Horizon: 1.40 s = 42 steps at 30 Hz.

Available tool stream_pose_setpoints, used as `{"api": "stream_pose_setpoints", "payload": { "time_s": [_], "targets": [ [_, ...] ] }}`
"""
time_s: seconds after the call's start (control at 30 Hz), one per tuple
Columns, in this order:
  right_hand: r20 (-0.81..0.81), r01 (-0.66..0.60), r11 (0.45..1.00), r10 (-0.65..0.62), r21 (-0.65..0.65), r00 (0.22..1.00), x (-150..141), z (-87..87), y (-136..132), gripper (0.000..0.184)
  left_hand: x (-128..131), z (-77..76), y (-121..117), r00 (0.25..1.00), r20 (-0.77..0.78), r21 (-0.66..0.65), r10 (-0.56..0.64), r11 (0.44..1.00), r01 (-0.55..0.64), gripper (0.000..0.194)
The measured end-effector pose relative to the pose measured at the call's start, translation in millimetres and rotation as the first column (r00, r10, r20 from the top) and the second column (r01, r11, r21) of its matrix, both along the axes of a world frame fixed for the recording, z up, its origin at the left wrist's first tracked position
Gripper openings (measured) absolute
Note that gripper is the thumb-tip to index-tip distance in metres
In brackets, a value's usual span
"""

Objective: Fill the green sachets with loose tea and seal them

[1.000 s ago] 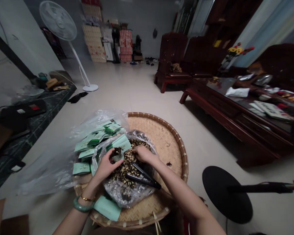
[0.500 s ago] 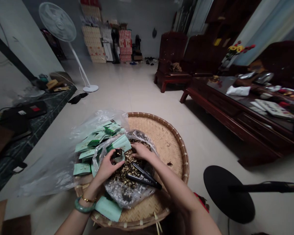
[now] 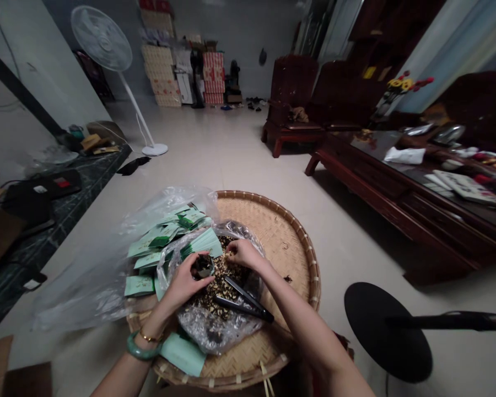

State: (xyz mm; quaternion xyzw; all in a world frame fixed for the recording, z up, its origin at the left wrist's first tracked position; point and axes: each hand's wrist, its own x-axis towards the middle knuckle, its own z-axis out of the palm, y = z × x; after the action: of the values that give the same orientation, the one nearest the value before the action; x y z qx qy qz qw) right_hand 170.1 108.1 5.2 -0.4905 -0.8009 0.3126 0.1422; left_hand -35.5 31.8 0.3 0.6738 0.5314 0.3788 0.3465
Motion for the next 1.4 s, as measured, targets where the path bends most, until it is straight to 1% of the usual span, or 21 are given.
{"api": "stream_pose_setpoints", "payload": {
  "time_s": [0.1,0.2,0.27,0.33,0.43,0.53,0.6,0.63,0.67,0.7,0.77,0.8,0.83,0.87,0.93,1.0,1.1,1.17,1.27,1.37,1.4],
  "targets": [
    [-0.051,0.020,1.000,-0.019,0.010,0.999,7.0,34.2,-9.9,0.021,3.4,2.5,0.7,0.998,-0.052,0.041,0.019,0.999,-0.017,0.049],
    [-0.168,-0.021,0.998,0.030,0.054,0.985,2.0,69.4,-23.6,0.020,7.2,2.6,1.6,0.996,-0.082,0.080,0.024,0.997,-0.018,0.048],
    [-0.199,-0.088,0.990,0.109,0.109,0.974,-6.0,85.2,-31.8,0.027,9.0,2.0,1.9,0.996,-0.083,0.106,0.033,0.994,-0.025,0.049],
    [-0.193,-0.137,0.978,0.167,0.160,0.967,-13.7,92.5,-37.5,0.028,9.8,1.4,1.8,0.996,-0.084,0.119,0.042,0.992,-0.032,0.050],
    [-0.222,-0.109,0.978,0.149,0.180,0.964,-18.5,91.0,-40.5,0.025,9.2,0.0,1.4,0.996,-0.086,0.116,0.037,0.993,-0.027,0.052],
    [-0.312,0.001,0.994,0.034,0.112,0.950,-12.8,85.2,-40.2,0.022,7.5,-1.9,1.1,0.996,-0.074,0.109,0.042,0.993,-0.034,0.051],
    [-0.326,0.075,0.995,-0.048,0.073,0.944,-6.3,82.5,-41.1,0.020,7.1,-2.6,0.9,0.996,-0.067,0.110,0.054,0.993,-0.047,0.049],
    [-0.316,0.090,0.993,-0.060,0.081,0.947,-3.7,81.5,-42.3,0.021,7.5,-2.5,0.8,0.996,-0.064,0.117,0.062,0.992,-0.054,0.047],
    [-0.301,0.083,0.991,-0.048,0.105,0.952,-2.2,80.4,-44.0,0.026,8.2,-2.1,0.6,0.995,-0.061,0.129,0.074,0.989,-0.066,0.046],
    [-0.287,0.053,0.989,-0.012,0.135,0.958,-2.2,79.0,-46.0,0.037,9.3,-1.3,0.5,0.995,-0.060,0.143,0.085,0.987,-0.075,0.045],
    [-0.283,-0.046,0.986,0.091,0.161,0.955,-6.7,75.0,-50.1,0.061,11.9,0.9,0.0,0.993,-0.059,0.161,0.105,0.982,-0.094,0.044],
    [-0.292,-0.087,0.984,0.130,0.155,0.947,-10.7,72.4,-51.8,0.065,12.9,2.0,-0.2,0.992,-0.061,0.161,0.110,0.982,-0.099,0.043],
    [-0.301,-0.114,0.983,0.152,0.143,0.941,-15.3,69.6,-53.0,0.062,13.4,3.1,-0.4,0.992,-0.064,0.156,0.111,0.983,-0.100,0.041],
    [-0.307,-0.123,0.983,0.159,0.133,0.938,-19.7,66.9,-53.6,0.053,13.2,4.0,-0.6,0.992,-0.064,0.148,0.105,0.984,-0.094,0.039],
    [-0.313,-0.096,0.987,0.133,0.130,0.940,-26.4,62.8,-53.4,0.034,10.3,5.4,-0.8,0.996,-0.053,0.129,0.065,0.990,-0.058,0.037],
    [-0.319,-0.049,0.990,0.090,0.133,0.944,-28.8,61.1,-52.4,0.025,4.8,6.3,-0.6,1.000,-0.023,0.079,-0.013,0.997,0.015,0.040],
    [-0.322,-0.003,0.987,0.055,0.159,0.945,-27.2,63.0,-51.7,0.020,-3.8,6.8,0.3,0.994,0.054,-0.055,-0.098,0.993,0.101,0.040],
    [-0.327,0.010,0.982,0.054,0.191,0.943,-25.5,65.8,-51.9,0.020,-7.3,6.5,1.3,0.993,0.078,-0.107,-0.092,0.989,0.100,0.038],
    [-0.327,0.022,0.972,0.057,0.233,0.943,-22.8,70.7,-52.6,0.020,-8.7,5.3,2.8,0.997,0.051,-0.094,-0.050,0.994,0.055,0.037],
    [-0.287,0.054,0.957,0.030,0.284,0.958,-20.2,73.8,-53.9,0.016,-7.2,4.7,3.3,0.999,0.031,-0.062,-0.006,0.998,0.008,0.034],
    [-0.274,0.050,0.957,0.032,0.287,0.961,-20.0,73.7,-54.8,0.022,-6.3,5.0,3.2,1.000,0.022,-0.053,0.013,0.999,-0.012,0.033]
  ]
}}
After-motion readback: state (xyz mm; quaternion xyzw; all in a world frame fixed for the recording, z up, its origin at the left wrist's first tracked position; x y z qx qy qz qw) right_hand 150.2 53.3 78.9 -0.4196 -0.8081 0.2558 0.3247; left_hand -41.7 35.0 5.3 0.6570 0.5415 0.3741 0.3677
